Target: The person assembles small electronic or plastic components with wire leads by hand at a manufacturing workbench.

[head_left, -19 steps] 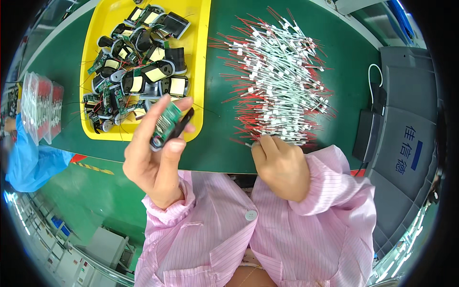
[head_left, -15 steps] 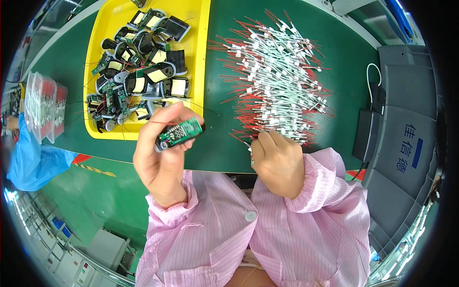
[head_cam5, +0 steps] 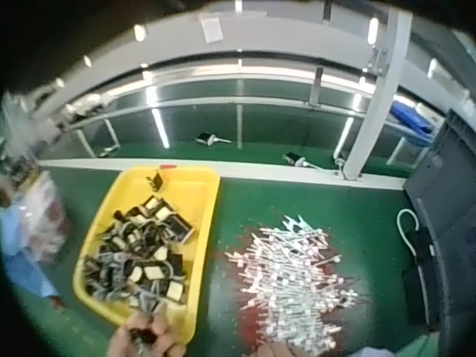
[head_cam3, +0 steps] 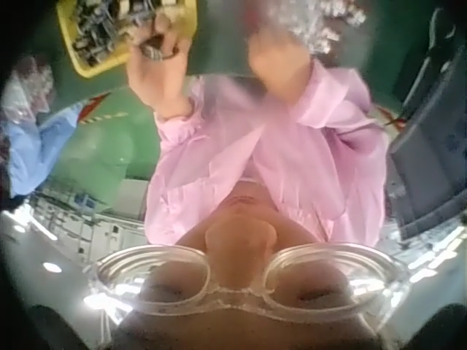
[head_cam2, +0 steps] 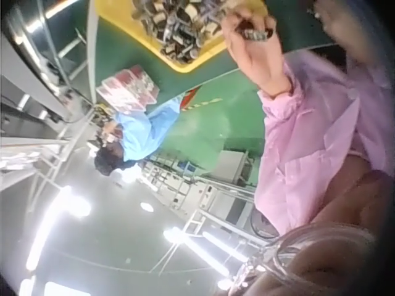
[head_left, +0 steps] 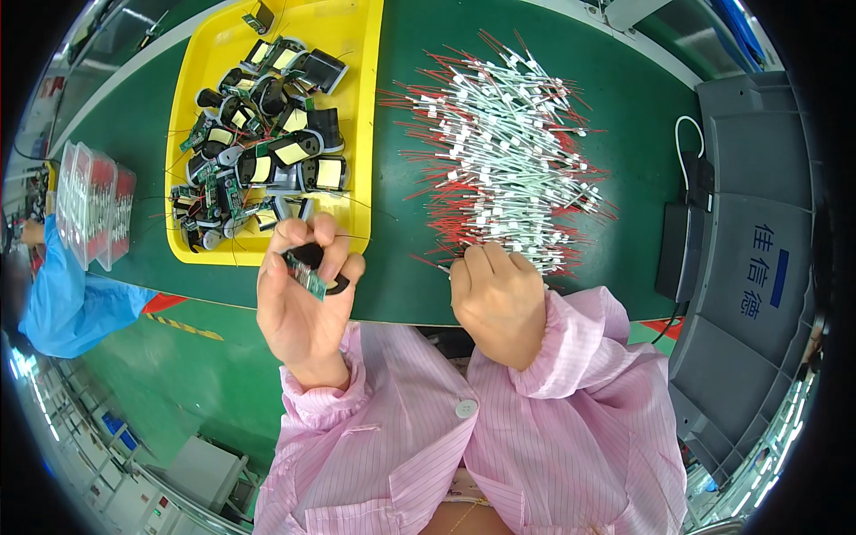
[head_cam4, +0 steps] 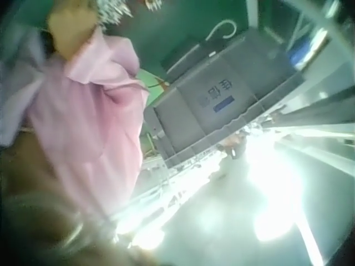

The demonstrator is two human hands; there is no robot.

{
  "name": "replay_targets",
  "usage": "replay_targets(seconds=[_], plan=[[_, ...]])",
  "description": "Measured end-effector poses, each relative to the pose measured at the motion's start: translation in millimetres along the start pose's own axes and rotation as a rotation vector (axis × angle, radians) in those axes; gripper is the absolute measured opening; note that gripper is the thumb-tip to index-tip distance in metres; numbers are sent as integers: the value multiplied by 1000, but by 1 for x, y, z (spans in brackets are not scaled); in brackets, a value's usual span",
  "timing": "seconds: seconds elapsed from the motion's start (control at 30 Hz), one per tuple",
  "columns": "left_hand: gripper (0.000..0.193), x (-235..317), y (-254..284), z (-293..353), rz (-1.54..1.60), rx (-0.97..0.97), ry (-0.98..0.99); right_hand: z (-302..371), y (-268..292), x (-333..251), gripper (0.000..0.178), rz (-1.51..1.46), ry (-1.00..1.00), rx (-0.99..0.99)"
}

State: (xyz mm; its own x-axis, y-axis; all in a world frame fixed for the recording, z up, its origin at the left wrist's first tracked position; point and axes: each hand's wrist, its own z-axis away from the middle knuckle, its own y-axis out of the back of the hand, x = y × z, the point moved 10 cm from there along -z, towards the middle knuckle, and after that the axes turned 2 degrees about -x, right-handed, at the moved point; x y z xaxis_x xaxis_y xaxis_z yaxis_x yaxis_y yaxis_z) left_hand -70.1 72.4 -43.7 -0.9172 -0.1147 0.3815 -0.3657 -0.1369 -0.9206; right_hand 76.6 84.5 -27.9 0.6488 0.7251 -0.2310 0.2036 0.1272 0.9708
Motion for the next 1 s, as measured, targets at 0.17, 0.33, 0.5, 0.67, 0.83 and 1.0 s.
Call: replay_targets(seconds=[0.17,0.33,0.5,0.67,0.83,1.0], plan=[[30,9,-1,8,-139,-14,-39,-8,23,27,26,-369,-108,106],[18,13,-6,11,-1013,93,-117,-11,24,45,24,-660,-165,142],[38,-2,-89,2,-1791,-187,-546,-15,64,43,22,-726,1,324],[22,-13,-86,-1,-1674,-263,-391,-9,93,41,23,-591,128,315],[20,-11,-74,2,-1353,-169,-281,-3,72,67,41,-1673,-180,227],[14,-27,-84,3,-1140,-252,-173,-4,50,49,43,-1702,-210,81]])
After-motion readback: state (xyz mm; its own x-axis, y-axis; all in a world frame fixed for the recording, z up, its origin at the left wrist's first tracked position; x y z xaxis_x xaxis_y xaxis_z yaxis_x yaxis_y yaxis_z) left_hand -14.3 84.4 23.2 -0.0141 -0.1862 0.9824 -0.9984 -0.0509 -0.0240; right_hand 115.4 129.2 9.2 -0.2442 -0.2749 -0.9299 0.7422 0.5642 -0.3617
